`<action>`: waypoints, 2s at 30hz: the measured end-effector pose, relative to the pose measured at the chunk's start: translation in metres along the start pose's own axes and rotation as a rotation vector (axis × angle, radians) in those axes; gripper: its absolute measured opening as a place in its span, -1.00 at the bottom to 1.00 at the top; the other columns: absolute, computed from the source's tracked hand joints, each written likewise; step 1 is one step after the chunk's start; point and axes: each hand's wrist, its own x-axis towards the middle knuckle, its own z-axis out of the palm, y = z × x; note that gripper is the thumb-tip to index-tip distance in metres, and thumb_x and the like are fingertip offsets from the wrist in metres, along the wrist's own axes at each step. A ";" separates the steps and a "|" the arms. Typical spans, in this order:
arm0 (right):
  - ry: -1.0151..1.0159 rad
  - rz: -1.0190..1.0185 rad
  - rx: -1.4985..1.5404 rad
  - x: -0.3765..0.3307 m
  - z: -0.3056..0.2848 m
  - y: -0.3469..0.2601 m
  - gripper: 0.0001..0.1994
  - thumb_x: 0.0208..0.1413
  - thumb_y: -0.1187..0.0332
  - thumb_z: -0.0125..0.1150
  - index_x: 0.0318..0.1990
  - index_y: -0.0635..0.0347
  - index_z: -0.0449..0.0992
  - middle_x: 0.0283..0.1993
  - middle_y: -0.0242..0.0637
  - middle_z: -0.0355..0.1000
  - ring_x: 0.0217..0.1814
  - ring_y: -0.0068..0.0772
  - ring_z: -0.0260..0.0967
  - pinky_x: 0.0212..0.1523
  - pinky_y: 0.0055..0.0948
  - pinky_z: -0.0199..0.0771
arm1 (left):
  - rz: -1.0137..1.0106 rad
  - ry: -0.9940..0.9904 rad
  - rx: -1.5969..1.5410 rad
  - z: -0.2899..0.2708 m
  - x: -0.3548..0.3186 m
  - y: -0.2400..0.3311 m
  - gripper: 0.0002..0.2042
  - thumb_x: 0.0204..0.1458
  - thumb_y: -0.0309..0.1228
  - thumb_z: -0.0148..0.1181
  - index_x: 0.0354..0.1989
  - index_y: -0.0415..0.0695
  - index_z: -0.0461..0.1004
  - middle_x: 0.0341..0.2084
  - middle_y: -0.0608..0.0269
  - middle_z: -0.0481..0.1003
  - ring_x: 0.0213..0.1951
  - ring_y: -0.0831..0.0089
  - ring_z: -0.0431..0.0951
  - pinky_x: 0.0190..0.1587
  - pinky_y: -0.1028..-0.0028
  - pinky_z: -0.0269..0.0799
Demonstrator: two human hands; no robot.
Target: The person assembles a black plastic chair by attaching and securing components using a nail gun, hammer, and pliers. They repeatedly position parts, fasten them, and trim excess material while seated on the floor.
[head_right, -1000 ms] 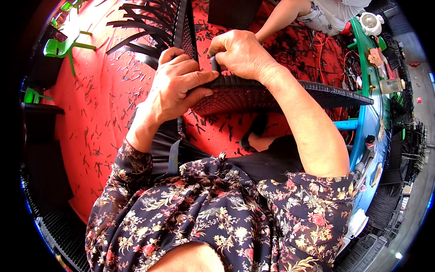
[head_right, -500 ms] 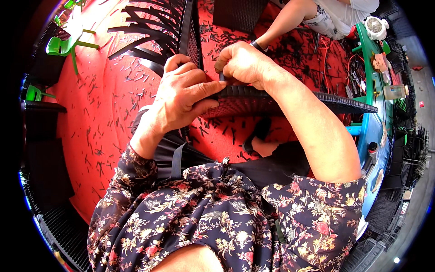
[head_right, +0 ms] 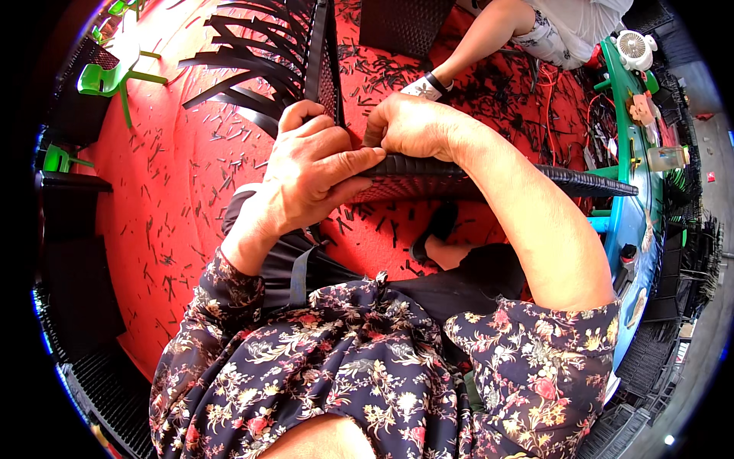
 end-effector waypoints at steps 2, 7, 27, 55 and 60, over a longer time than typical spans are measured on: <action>-0.037 0.017 0.000 -0.004 0.000 -0.007 -0.84 -0.19 0.58 0.14 -0.37 0.32 0.52 -0.43 -0.37 0.45 -0.34 -0.58 0.34 -0.29 -0.53 0.35 | -0.002 0.004 -0.006 0.001 0.000 0.000 -0.63 -0.25 -0.32 0.34 -0.16 0.01 0.56 -0.54 0.38 0.38 -0.38 0.34 0.41 -0.04 0.25 0.22; -0.099 -0.070 0.092 -0.002 -0.003 0.003 -0.74 -0.13 0.55 0.16 -0.20 0.32 0.57 -0.30 -0.21 0.54 -0.24 -0.43 0.45 -0.18 -0.46 0.43 | -0.003 0.008 -0.007 0.000 0.001 0.001 -0.61 -0.29 -0.32 0.35 -0.17 0.00 0.57 -0.56 0.38 0.37 -0.39 0.33 0.40 -0.05 0.26 0.23; 0.918 -0.744 -0.468 -0.047 0.060 -0.001 -0.78 -0.20 0.46 0.37 -0.38 0.20 0.44 -0.34 -0.25 0.38 -0.28 -0.17 0.38 -0.18 -0.26 0.35 | -0.107 0.037 0.012 0.001 0.003 -0.005 -0.74 -0.36 -0.29 0.39 -0.42 0.00 0.54 -0.52 0.37 0.47 -0.31 0.37 0.49 -0.02 0.31 0.22; 0.453 -0.296 0.276 -0.005 0.018 -0.004 -0.94 0.04 0.51 0.16 -0.40 0.33 0.49 -0.58 -0.32 0.43 -0.61 -0.60 0.39 -0.58 -0.54 0.43 | -0.115 0.188 0.003 0.014 -0.004 0.001 -0.73 -0.39 -0.27 0.38 -0.56 -0.10 0.43 -0.58 0.25 0.43 -0.39 0.27 0.47 -0.07 0.24 0.28; 0.318 -0.245 0.225 0.001 0.014 -0.002 -0.90 -0.01 0.45 0.19 -0.42 0.33 0.51 -0.56 -0.27 0.46 -0.57 -0.53 0.39 -0.52 -0.48 0.40 | -0.131 0.135 -0.032 0.006 -0.004 0.002 -0.70 -0.33 -0.27 0.37 -0.38 -0.06 0.51 -0.51 0.29 0.47 -0.35 0.30 0.49 -0.03 0.25 0.27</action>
